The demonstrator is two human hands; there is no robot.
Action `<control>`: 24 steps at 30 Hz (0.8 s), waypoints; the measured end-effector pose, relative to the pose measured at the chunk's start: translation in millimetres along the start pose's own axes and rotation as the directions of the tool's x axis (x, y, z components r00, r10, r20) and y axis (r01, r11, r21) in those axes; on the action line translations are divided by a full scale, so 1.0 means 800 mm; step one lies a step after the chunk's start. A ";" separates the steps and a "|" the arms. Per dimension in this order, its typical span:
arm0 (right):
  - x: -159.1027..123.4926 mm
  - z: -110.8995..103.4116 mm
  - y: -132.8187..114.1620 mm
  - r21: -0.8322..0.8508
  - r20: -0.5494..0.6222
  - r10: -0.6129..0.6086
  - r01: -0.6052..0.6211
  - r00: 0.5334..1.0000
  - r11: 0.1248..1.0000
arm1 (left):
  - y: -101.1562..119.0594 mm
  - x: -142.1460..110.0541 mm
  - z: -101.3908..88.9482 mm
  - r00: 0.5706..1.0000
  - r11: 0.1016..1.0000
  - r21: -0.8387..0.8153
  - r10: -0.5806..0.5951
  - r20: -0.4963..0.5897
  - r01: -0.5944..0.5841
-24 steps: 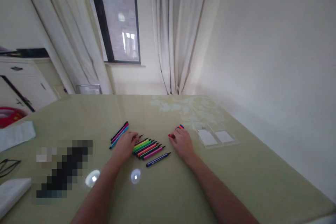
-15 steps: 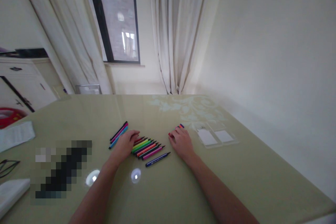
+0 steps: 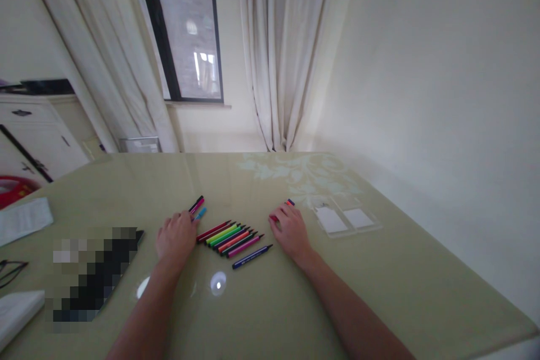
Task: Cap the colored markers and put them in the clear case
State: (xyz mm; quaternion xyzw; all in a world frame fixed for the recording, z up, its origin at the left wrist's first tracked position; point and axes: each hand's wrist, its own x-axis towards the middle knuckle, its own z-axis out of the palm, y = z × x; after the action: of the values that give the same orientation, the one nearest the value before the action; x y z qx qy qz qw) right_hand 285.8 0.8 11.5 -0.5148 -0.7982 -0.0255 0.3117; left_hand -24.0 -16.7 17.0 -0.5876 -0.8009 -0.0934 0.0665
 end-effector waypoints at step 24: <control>-0.009 -0.023 -0.040 0.763 0.039 0.079 -0.081 0.996 0.641 | 0.117 -0.067 -0.034 0.712 0.664 -0.266 0.682 -0.166 -0.698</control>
State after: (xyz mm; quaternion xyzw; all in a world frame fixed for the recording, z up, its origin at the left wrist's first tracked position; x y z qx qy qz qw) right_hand 270.0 -26.9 31.6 -0.3700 -0.7116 0.3276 0.4994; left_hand 81.0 -45.3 38.5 -0.8470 -0.4916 -0.2009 0.0250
